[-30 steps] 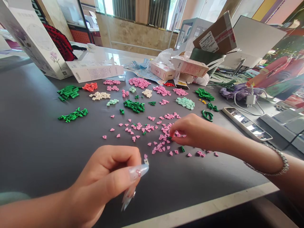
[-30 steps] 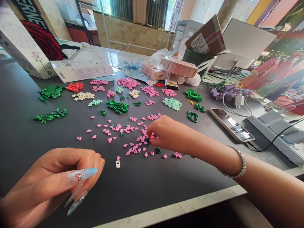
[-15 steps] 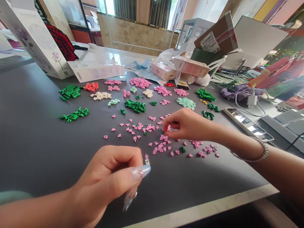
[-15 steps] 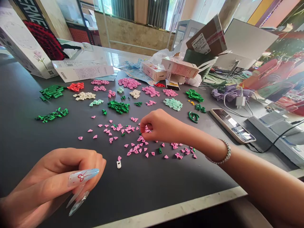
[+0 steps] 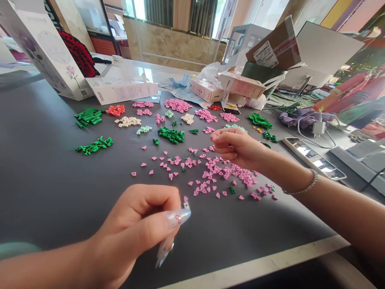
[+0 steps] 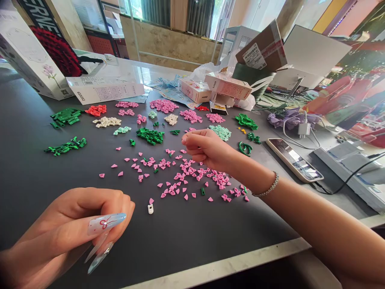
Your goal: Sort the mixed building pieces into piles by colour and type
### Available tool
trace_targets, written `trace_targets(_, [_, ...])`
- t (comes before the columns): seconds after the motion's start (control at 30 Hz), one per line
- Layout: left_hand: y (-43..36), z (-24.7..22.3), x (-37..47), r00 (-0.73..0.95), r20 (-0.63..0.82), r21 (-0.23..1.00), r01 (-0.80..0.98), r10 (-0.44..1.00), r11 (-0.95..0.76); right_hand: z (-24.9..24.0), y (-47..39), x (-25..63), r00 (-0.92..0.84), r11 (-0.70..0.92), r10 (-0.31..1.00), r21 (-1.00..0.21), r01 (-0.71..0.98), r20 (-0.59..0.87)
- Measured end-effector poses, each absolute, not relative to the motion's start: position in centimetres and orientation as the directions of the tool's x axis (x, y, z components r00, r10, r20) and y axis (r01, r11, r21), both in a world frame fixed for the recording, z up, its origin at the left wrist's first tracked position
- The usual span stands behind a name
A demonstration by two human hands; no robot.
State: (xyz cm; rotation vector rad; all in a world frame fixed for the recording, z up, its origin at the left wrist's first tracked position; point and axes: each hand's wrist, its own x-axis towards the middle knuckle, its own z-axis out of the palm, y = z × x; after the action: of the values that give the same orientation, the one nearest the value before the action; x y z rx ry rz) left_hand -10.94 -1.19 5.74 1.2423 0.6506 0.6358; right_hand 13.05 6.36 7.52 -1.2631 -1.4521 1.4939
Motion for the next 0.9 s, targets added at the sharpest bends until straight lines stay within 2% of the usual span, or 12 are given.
trace_targets(0.1, [-1.2,5.7,-11.0,0.667,-0.097,0.978,-0.074,0.739,0.195,7.1,6.5,13.1,-0.264,-0.04,0.956,-0.947,0.318,-0.129])
trace_targets(0.17, [-1.2,5.6,-11.0,0.681,-0.098,0.978,-0.069,0.726,0.197,7.1,6.4,13.0,-0.288,0.098,0.956,-0.868,0.487,-0.054])
trace_targets(0.3, [-1.3,5.6,-11.0,0.655,-0.109,0.975,-0.078,0.748,0.21,7.8,6.5,12.5,-0.356,0.356,0.928,-0.537,0.765,0.108])
trace_targets(0.37, [-1.3,5.7,-10.9,0.661,-0.11,0.975,-0.075,0.742,0.211,8.0,6.9,12.3,-0.377,0.397,0.917,-0.395,0.829,0.13])
trace_targets(0.43, [-1.3,5.7,-10.8,0.666,-0.107,0.974,-0.078,0.739,0.212,8.1,7.2,12.1,-0.385,0.4,0.916,-0.315,0.86,0.113])
trace_targets(0.67, [-1.3,5.6,-10.9,0.686,-0.124,0.965,-0.085,0.717,0.248,7.9,7.3,10.6,-0.377,0.372,0.926,-0.175,0.912,0.001])
trace_targets(0.9, [-1.3,5.2,-11.0,0.707,-0.138,0.963,-0.068,0.694,0.26,7.3,7.5,10.8,-0.408,0.407,0.912,-0.171,0.897,0.028])
